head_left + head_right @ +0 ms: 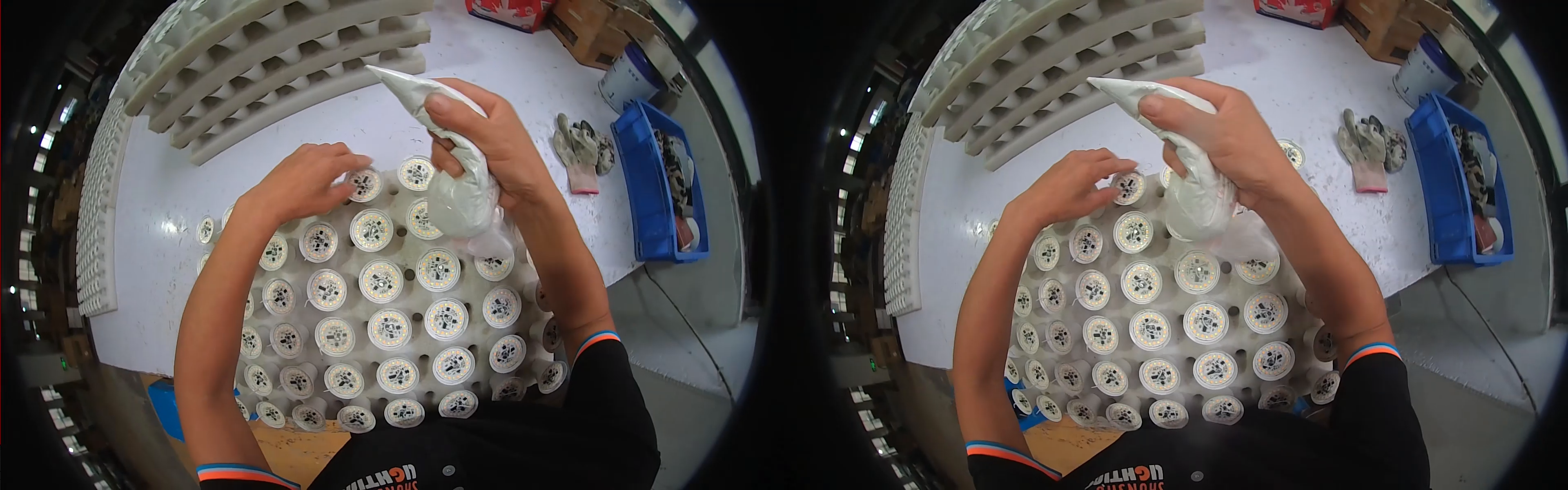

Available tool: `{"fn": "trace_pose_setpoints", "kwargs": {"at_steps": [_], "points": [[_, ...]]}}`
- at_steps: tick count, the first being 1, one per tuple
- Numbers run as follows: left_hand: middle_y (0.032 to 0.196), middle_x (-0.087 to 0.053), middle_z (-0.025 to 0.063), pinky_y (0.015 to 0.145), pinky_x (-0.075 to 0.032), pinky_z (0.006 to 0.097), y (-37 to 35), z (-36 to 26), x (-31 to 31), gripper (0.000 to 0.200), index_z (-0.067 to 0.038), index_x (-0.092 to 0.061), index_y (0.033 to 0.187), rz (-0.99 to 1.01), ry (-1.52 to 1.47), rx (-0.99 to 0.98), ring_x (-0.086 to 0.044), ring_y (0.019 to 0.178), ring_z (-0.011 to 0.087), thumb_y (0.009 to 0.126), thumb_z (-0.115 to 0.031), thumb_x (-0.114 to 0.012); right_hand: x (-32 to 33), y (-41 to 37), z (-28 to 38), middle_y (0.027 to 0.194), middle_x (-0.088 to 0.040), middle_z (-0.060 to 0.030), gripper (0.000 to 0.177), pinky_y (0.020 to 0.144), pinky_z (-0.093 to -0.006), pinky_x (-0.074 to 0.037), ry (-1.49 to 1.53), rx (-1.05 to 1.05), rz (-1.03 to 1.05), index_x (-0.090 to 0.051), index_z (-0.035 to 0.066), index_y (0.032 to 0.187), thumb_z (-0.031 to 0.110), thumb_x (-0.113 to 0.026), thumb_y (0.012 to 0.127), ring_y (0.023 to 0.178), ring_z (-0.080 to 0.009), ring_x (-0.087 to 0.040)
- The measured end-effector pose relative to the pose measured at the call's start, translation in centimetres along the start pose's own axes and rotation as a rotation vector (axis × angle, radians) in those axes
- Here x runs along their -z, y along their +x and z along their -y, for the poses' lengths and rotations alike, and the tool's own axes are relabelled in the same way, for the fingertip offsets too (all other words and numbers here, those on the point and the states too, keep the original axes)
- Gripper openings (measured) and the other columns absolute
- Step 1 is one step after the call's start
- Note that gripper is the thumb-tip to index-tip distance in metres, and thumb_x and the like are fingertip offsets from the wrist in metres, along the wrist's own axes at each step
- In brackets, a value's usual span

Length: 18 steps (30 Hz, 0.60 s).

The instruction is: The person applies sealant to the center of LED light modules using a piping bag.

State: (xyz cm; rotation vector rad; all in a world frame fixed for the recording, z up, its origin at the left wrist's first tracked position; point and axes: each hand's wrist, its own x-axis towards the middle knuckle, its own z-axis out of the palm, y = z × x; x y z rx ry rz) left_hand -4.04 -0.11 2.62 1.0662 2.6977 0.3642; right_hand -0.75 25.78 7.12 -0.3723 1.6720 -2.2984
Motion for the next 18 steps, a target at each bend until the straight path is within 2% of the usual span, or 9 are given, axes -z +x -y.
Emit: {"fn": "trace_pose_setpoints", "kwargs": {"at_steps": [2, 5, 8, 14, 16, 17, 18], "points": [[0.115, -0.066, 0.0112, 0.088, -0.049, 0.0424, -0.6, -1.2, 0.3, 0.055, -0.013, -0.062, 0.131, -0.056, -0.114, -0.009, -0.062, 0.099, 0.0309, 0.077, -0.013, -0.070, -0.4, 0.0, 0.1, 0.078, -0.062, -0.0014, 0.044, 0.045, -0.0212, -0.039, -0.081, 0.050, -0.056, -0.065, -0.001, 0.119, 0.029, -0.073, 0.089, 0.053, -0.0054, -0.054], [0.109, -0.068, 0.0102, 0.091, -0.047, 0.0417, -0.1, 0.3, -0.7, 0.057, -0.015, -0.062, 0.131, -0.023, 0.022, -0.163, -0.062, 0.101, 0.0296, 0.076, -0.017, -0.073, -0.3, 0.4, 0.0, 0.081, -0.062, -0.0027, 0.041, 0.046, -0.0207, -0.040, -0.204, 0.091, -0.081, -0.063, -0.003, 0.120, 0.026, -0.072, 0.091, 0.054, -0.0064, -0.054], [0.107, -0.068, 0.0092, 0.097, -0.043, 0.0413, 0.9, -0.5, 0.6, 0.056, -0.013, -0.063, 0.128, 0.120, 0.085, -0.063, -0.061, 0.104, 0.0281, 0.074, -0.024, -0.077, 0.2, 0.9, -0.9, 0.082, -0.064, -0.0025, 0.036, 0.051, -0.0207, -0.044, -0.405, 0.177, -0.084, -0.067, -0.002, 0.114, 0.024, -0.074, 0.090, 0.060, -0.0057, -0.057], [0.104, -0.067, 0.0103, 0.102, -0.038, 0.0430, 0.4, -1.9, 0.0, 0.051, -0.008, -0.065, 0.118, 0.024, 0.248, 0.235, -0.060, 0.102, 0.0309, 0.074, -0.030, -0.080, -0.2, 1.2, -2.7, 0.085, -0.070, -0.0020, 0.026, 0.064, -0.0242, -0.051, -0.748, 0.318, -0.057, -0.071, 0.000, 0.109, 0.015, -0.074, 0.088, 0.071, -0.0081, -0.062], [0.103, -0.067, 0.0106, 0.102, -0.038, 0.0433, -0.5, -0.9, -1.4, 0.052, -0.007, -0.065, 0.117, -0.166, 0.134, 0.095, -0.059, 0.103, 0.0311, 0.074, -0.031, -0.080, -0.6, 1.1, -3.3, 0.086, -0.071, -0.0021, 0.025, 0.066, -0.0252, -0.052, -0.826, 0.317, -0.019, -0.070, 0.000, 0.109, 0.013, -0.073, 0.087, 0.073, -0.0086, -0.063], [0.103, -0.067, 0.0108, 0.102, -0.038, 0.0434, -1.0, -0.3, -2.1, 0.052, -0.007, -0.065, 0.117, -0.259, 0.074, 0.028, -0.059, 0.103, 0.0312, 0.074, -0.032, -0.080, -0.5, 1.3, -4.2, 0.091, -0.072, -0.0137, 0.031, 0.069, -0.0374, -0.053, -0.865, 0.348, -0.021, -0.072, 0.006, 0.107, 0.027, -0.075, 0.084, 0.076, -0.0308, -0.069], [0.104, -0.067, 0.0113, 0.103, -0.037, 0.0431, -1.1, 0.0, -2.0, 0.053, -0.006, -0.065, 0.118, -0.192, 0.052, 0.025, -0.058, 0.105, 0.0309, 0.074, -0.031, -0.080, -0.8, 1.2, -4.3, 0.091, -0.072, -0.0134, 0.030, 0.069, -0.0384, -0.053, -0.916, 0.317, -0.004, -0.072, 0.008, 0.107, 0.028, -0.074, 0.084, 0.076, -0.0315, -0.069]]}}
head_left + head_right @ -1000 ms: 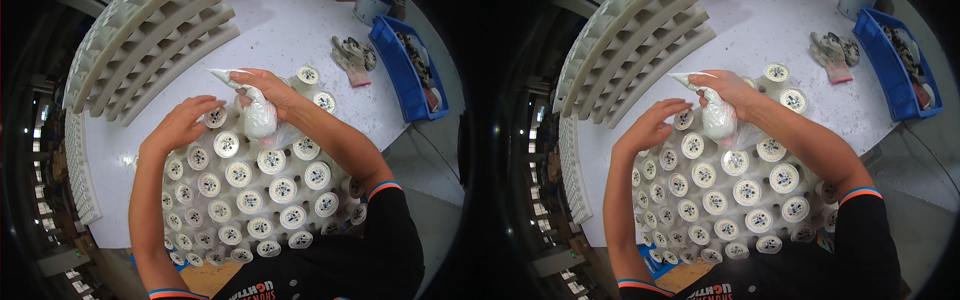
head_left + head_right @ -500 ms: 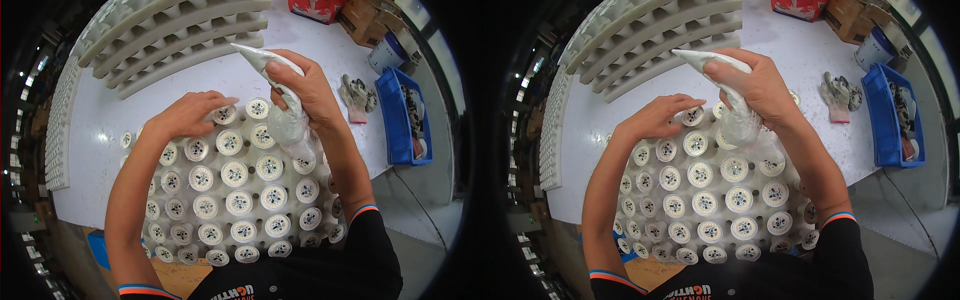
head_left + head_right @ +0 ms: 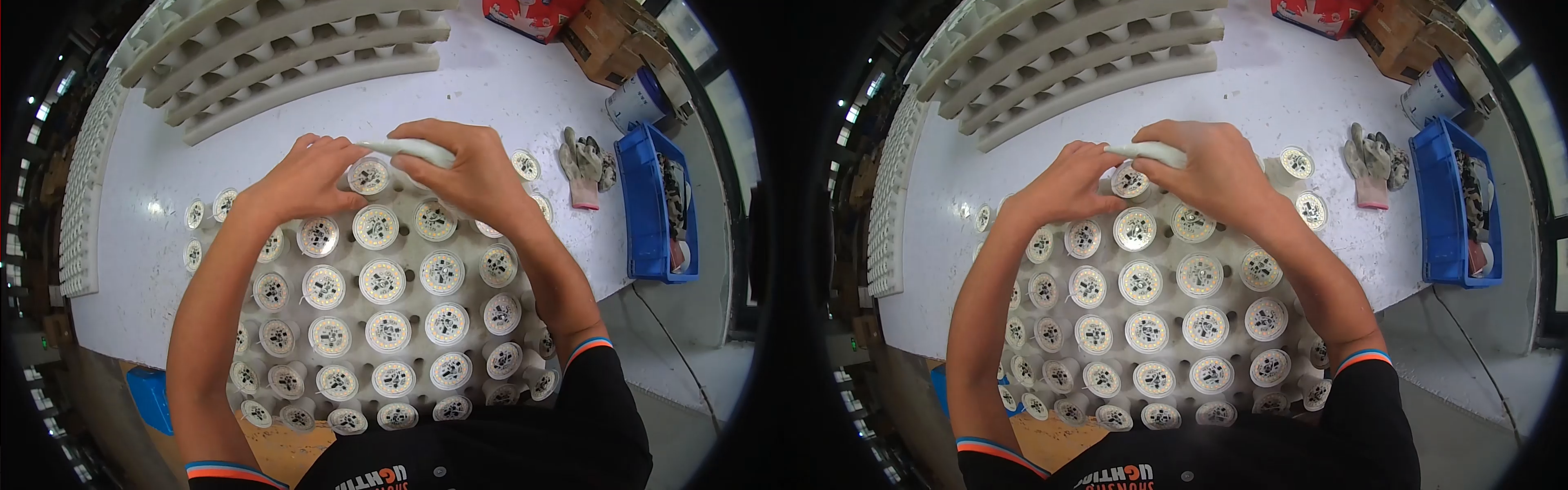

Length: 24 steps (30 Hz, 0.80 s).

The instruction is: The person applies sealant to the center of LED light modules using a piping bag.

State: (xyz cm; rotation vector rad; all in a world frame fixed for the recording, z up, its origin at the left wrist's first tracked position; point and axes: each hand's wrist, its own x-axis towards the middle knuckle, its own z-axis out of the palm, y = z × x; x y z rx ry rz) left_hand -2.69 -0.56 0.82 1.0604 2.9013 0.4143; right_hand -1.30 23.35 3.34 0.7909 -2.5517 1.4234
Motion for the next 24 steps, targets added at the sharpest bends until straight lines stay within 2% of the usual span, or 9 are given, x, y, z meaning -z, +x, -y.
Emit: {"fn": "trace_pose_setpoints", "kwargs": {"at_steps": [2, 5, 8, 11, 15, 18, 24], "points": [[0.107, -0.066, 0.0122, 0.104, -0.037, 0.0424, 0.0, 0.6, 0.5, 0.054, -0.005, -0.064, 0.119, 0.128, -0.040, -0.002, -0.058, 0.108, 0.0302, 0.075, -0.031, -0.080, -0.3, -0.1, 0.6, 0.091, -0.072, -0.0128, 0.028, 0.070, -0.0404, -0.053, -0.092, -0.026, 0.073, -0.073, 0.010, 0.105, 0.030, -0.073, 0.085, 0.078, -0.0329, -0.068], [0.111, -0.065, 0.0131, 0.105, -0.036, 0.0424, 0.2, -0.6, 1.6, 0.055, -0.004, -0.063, 0.122, 0.173, -0.149, 0.116, -0.057, 0.111, 0.0305, 0.076, -0.029, -0.080, -1.2, -0.2, -0.1, 0.089, -0.072, -0.0118, 0.025, 0.069, -0.0435, -0.053, -0.217, 0.058, 0.089, -0.073, 0.011, 0.101, 0.030, -0.070, 0.085, 0.077, -0.0340, -0.068], [0.112, -0.065, 0.0132, 0.105, -0.037, 0.0422, -0.2, -1.3, 0.1, 0.056, -0.007, -0.062, 0.126, 0.039, -0.014, 0.176, -0.057, 0.111, 0.0316, 0.077, -0.028, -0.080, -1.8, -0.4, -0.2, 0.087, -0.071, -0.0123, 0.026, 0.070, -0.0448, -0.054, -0.312, 0.093, 0.109, -0.072, 0.010, 0.100, 0.031, -0.069, 0.085, 0.078, -0.0348, -0.068], [0.112, -0.066, 0.0136, 0.105, -0.037, 0.0422, -0.7, -0.6, -2.1, 0.056, -0.008, -0.062, 0.126, -0.226, -0.100, 0.090, -0.057, 0.112, 0.0326, 0.077, -0.029, -0.080, -1.9, -0.4, -0.2, 0.087, -0.071, -0.0132, 0.026, 0.071, -0.0457, -0.054, -0.357, 0.092, 0.146, -0.072, 0.008, 0.100, 0.030, -0.069, 0.086, 0.079, -0.0355, -0.068], [0.117, -0.065, 0.0155, 0.103, -0.038, 0.0441, -0.2, -0.7, -0.3, 0.059, -0.007, -0.061, 0.128, 0.041, -0.190, 0.153, -0.057, 0.111, 0.0341, 0.076, -0.029, -0.080, -1.8, -0.3, -0.3, 0.089, -0.071, -0.0146, 0.026, 0.072, -0.0464, -0.054, -0.413, 0.082, 0.195, -0.072, 0.007, 0.100, 0.029, -0.069, 0.086, 0.080, -0.0360, -0.068], [0.111, -0.065, 0.0151, 0.098, -0.042, 0.0429, -0.4, -0.2, -0.8, 0.061, -0.006, -0.061, 0.128, 0.009, -0.222, 0.136, -0.057, 0.109, 0.0336, 0.075, -0.026, -0.081, -1.9, -0.2, -0.8, 0.089, -0.070, -0.0152, 0.026, 0.072, -0.0466, -0.054, -0.419, 0.087, 0.206, -0.072, 0.006, 0.100, 0.028, -0.069, 0.086, 0.080, -0.0362, -0.068], [0.100, -0.067, 0.0146, 0.086, -0.049, 0.0405, -0.3, 0.1, -0.7, 0.057, -0.004, -0.064, 0.125, 0.022, -0.340, 0.198, -0.062, 0.095, 0.0310, 0.073, -0.018, -0.082, -1.9, -0.1, -0.3, 0.088, -0.069, -0.0152, 0.024, 0.072, -0.0471, -0.054, -0.431, 0.049, 0.244, -0.071, 0.006, 0.100, 0.026, -0.068, 0.086, 0.079, -0.0366, -0.067]]}}
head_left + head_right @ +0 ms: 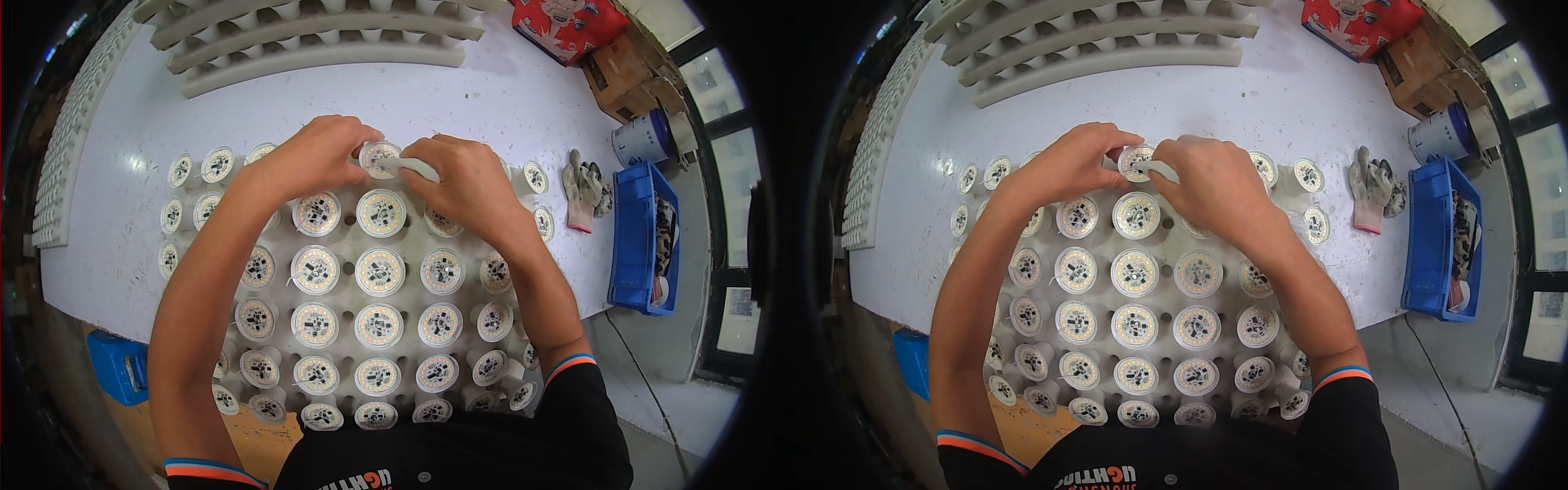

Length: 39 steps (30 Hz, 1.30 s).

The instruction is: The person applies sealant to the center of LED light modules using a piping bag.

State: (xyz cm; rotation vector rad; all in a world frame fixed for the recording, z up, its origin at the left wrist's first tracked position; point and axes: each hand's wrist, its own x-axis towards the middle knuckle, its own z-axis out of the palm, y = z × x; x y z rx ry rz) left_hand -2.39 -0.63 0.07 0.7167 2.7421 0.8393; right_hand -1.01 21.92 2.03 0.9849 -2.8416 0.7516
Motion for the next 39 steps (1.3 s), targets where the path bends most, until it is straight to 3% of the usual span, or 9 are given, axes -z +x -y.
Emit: {"fn": "trace_pose_setpoints", "kwargs": {"at_steps": [6, 39], "points": [[0.093, -0.068, 0.0150, 0.081, -0.050, 0.0408, 0.02, -0.15, 0.15, 0.054, -0.003, -0.066, 0.121, -0.011, -0.025, 0.008, -0.063, 0.087, 0.0308, 0.071, -0.015, -0.082, 0.08, -0.01, 0.16, 0.086, -0.069, -0.0145, 0.023, 0.072, -0.0477, -0.053, -0.032, -0.013, 0.032, -0.070, 0.006, 0.098, 0.025, -0.067, 0.086, 0.079, -0.0366, -0.067], [0.089, -0.067, 0.0144, 0.078, -0.050, 0.0398, -0.01, -0.75, 0.23, 0.055, -0.003, -0.067, 0.119, -0.020, -0.042, 0.002, -0.063, 0.083, 0.0299, 0.067, -0.013, -0.083, -0.05, 0.05, 0.15, 0.084, -0.069, -0.0129, 0.021, 0.071, -0.0471, -0.053, -0.080, -0.008, 0.016, -0.069, 0.006, 0.093, 0.025, -0.068, 0.086, 0.077, -0.0350, -0.067]]}}
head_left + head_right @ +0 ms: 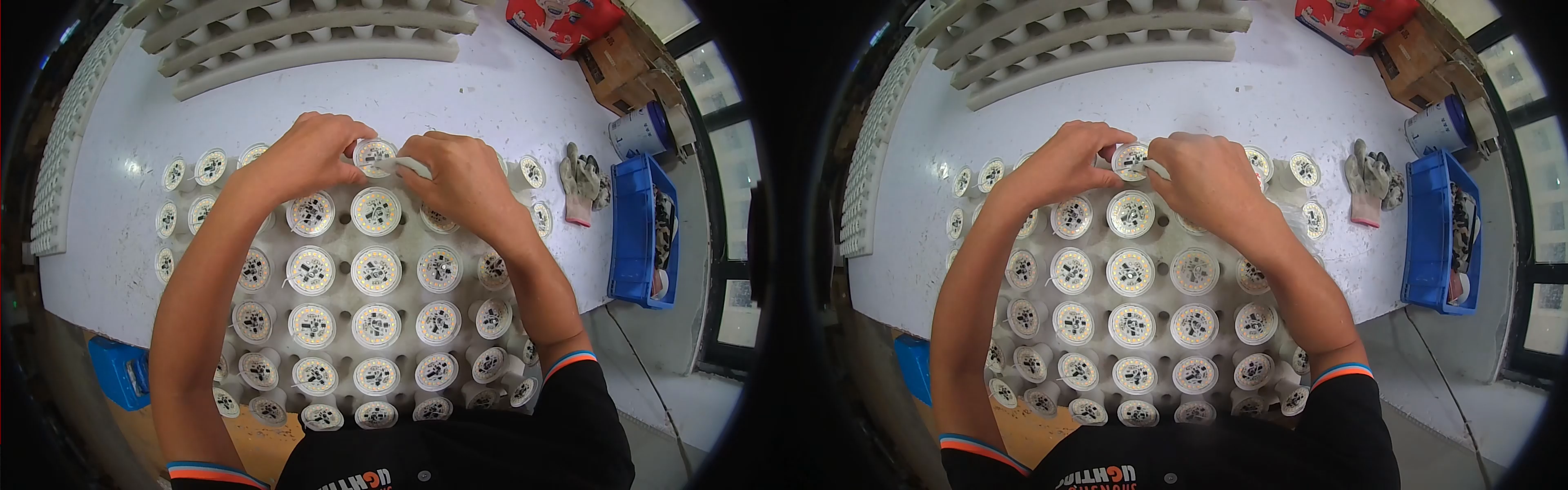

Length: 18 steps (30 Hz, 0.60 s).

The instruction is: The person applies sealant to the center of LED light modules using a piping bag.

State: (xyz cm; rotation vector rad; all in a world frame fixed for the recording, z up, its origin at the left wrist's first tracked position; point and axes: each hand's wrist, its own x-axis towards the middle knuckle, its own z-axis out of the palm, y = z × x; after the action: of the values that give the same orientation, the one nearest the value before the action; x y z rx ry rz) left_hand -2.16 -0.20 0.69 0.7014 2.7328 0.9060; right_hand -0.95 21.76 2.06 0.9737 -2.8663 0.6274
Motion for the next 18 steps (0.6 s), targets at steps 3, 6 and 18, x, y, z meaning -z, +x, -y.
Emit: {"fn": "trace_pose_setpoints", "kwargs": {"at_steps": [3, 6, 18], "points": [[0.089, -0.068, 0.0146, 0.079, -0.051, 0.0395, 0.0, 0.1, 0.0, 0.055, -0.003, -0.067, 0.118, -0.010, 0.022, -0.002, -0.063, 0.084, 0.0299, 0.067, -0.013, -0.083, 0.0, 0.0, 0.1, 0.083, -0.069, -0.0126, 0.021, 0.071, -0.0470, -0.053, -0.015, -0.005, 0.007, -0.070, 0.006, 0.092, 0.026, -0.068, 0.086, 0.078, -0.0349, -0.067], [0.090, -0.068, 0.0151, 0.079, -0.051, 0.0393, -0.1, -0.4, 0.2, 0.054, -0.002, -0.068, 0.118, -0.001, 0.008, 0.008, -0.064, 0.085, 0.0301, 0.067, -0.013, -0.083, 0.2, 0.1, 0.3, 0.084, -0.069, -0.0127, 0.021, 0.070, -0.0469, -0.053, -0.033, -0.014, 0.030, -0.070, 0.006, 0.093, 0.026, -0.068, 0.086, 0.078, -0.0348, -0.067], [0.115, -0.061, 0.0131, 0.091, -0.048, 0.0414, -2.1, -1.2, 1.0, 0.033, -0.006, -0.067, 0.110, -0.183, -0.021, -0.052, -0.059, 0.106, 0.0327, 0.078, -0.011, -0.076, 3.5, -0.8, 0.2, 0.082, -0.071, -0.0064, 0.022, 0.064, -0.0252, -0.049, 0.675, -0.043, -0.299, -0.072, 0.001, 0.103, 0.018, -0.071, 0.089, 0.070, -0.0078, -0.059]]}}
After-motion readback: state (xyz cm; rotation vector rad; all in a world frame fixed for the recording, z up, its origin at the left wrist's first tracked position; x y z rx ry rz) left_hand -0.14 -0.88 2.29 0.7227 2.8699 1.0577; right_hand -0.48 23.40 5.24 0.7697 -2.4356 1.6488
